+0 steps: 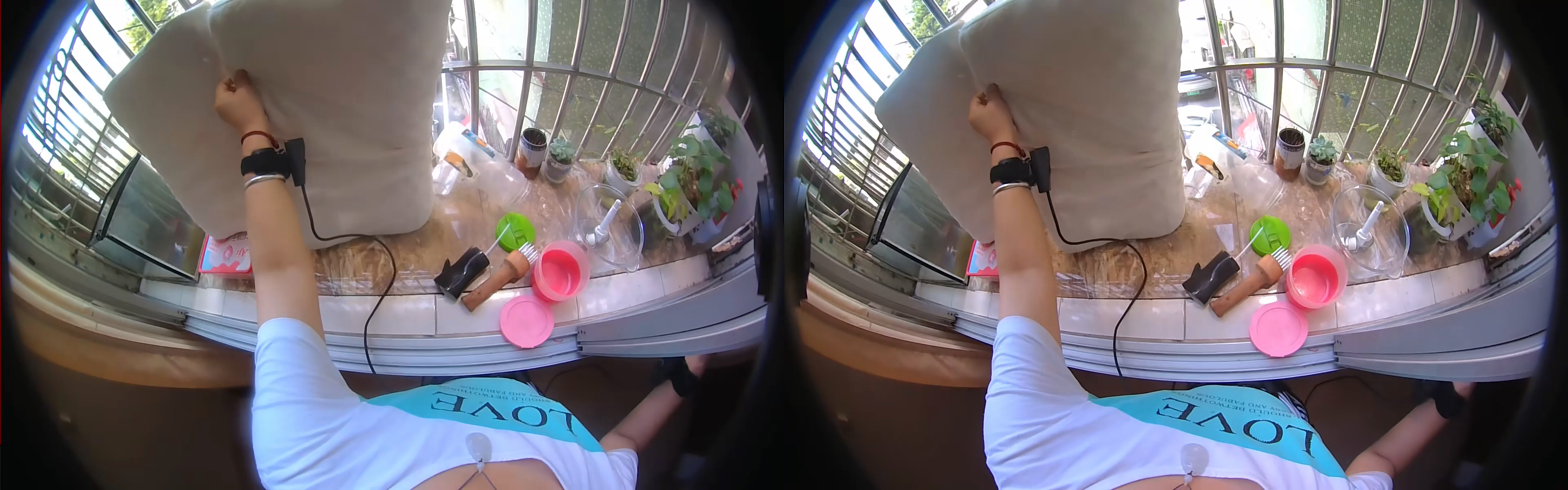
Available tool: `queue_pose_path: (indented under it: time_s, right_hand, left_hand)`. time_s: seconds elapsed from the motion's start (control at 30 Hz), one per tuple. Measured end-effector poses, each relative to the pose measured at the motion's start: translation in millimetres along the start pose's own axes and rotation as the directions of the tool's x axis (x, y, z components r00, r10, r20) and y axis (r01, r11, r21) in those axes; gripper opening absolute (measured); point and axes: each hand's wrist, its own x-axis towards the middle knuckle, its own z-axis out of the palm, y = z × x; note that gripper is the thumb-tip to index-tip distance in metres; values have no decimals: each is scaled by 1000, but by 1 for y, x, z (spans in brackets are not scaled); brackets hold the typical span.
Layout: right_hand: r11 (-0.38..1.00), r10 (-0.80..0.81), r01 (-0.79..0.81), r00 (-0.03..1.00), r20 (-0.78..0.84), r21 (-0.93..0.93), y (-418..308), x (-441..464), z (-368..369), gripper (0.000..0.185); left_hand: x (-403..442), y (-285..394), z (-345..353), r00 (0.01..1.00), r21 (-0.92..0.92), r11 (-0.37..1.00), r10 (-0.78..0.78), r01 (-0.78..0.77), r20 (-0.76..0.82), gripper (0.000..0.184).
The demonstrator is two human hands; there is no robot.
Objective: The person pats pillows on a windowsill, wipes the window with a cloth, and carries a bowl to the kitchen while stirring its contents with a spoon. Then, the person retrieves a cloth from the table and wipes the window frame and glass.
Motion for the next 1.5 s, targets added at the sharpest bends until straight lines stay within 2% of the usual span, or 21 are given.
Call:
queue_pose_path:
  time_s: [0.23, 0.3, 0.33, 0.4, 0.5, 0.6, 0.73, 0.8, 0.87, 0.93, 0.97, 1.03, 1.07, 1.13, 1.17, 1.2, 1.23, 1.27, 1.33, 1.37, 1.5]
  right_hand:
    - [999, 0, 1, 1000, -25, 37, 3, -2, 5, 56]
    - [999, -1, 2, 1000, -28, 40, 3, -2, 5, 56]
    - [999, -1, 3, 999, -33, 40, 5, -2, 5, 56]
    - [999, 0, 2, 1000, -29, 50, 5, -3, 6, 56]
    - [996, 4, -4, 1000, -2, 88, -2, -5, 18, 56]
    - [985, 30, -35, 999, 30, 168, -16, -1, 25, 57]
    - [954, 83, -91, 996, 38, 285, -33, 16, 27, 57]
    - [958, 47, -47, 999, 6, 284, -32, 17, 26, 56]
    - [972, -23, 25, 1000, -9, 235, -36, 30, 30, 56]
    - [980, -12, 5, 999, 35, 199, -17, 18, 39, 54]
    - [985, -74, 68, 997, 27, 160, -11, 14, 41, 53]
    - [991, -119, 116, 992, 37, 69, -5, 7, 42, 49]
    - [992, -107, 101, 992, 71, 73, 1, 1, 44, 48]
    - [990, -105, 100, 993, 48, 103, 2, -1, 46, 49]
    - [988, -109, 105, 994, 32, 114, 1, 0, 46, 50]
    - [986, -112, 109, 994, 16, 123, 0, 0, 47, 51]
    - [985, -115, 114, 993, 1, 128, 0, 0, 48, 52]
    - [984, -120, 120, 993, -11, 130, 1, -4, 50, 53]
    - [984, -104, 107, 994, -28, 141, 6, -12, 56, 54]
    - [985, -80, 85, 996, -36, 149, -1, -11, 52, 54]
    - [968, -74, 70, 997, 7, 239, 0, -5, 48, 51]
  left_hand:
    - [-9, 18, -13, 977, 131, 973, 203, -193, -69, 28]
    - [-15, 24, -15, 922, 85, 920, 386, -382, -34, 38]
    - [-18, 25, -16, 921, 82, 920, 388, -384, -40, 38]
    - [-27, 29, -19, 841, 109, 839, 539, -533, -41, 45]
    - [-48, 44, -23, 825, 110, 821, 564, -560, -11, 48]
    - [-76, 69, -43, 835, 62, 840, 524, -540, 170, 52]
    - [-94, 97, -45, 773, -142, 808, 589, -572, 238, 60]
    - [-84, 99, -49, 788, 56, 822, 522, -567, 326, 70]
    - [-71, 88, -37, 786, 296, 734, 518, -611, 338, 80]
    - [-65, 89, -38, 816, 423, 704, 426, -570, 390, 88]
    - [-60, 93, -42, 822, 449, 692, 429, -565, 374, 88]
    - [-49, 98, -46, 916, 374, 843, 302, -385, 262, 87]
    - [-36, 81, -41, 916, 388, 834, 313, -392, 252, 87]
    - [-3, 34, -31, 948, 168, 968, 135, -188, 287, 89]
    - [2, 35, -36, 950, 176, 963, 148, -202, 275, 89]
    - [2, 38, -40, 866, -64, 995, 100, -79, 491, 83]
    - [3, 42, -41, 722, -263, 959, 110, 103, 683, 78]
    - [5, 40, -37, 725, -262, 961, 117, 90, 679, 78]
    - [2, 34, -29, 675, -116, 992, 56, 44, 736, 66]
    - [-1, 37, -30, 674, -39, 993, -45, 109, 737, 40]
    - [-19, 81, -54, 654, -74, 975, -83, 209, 751, 29]
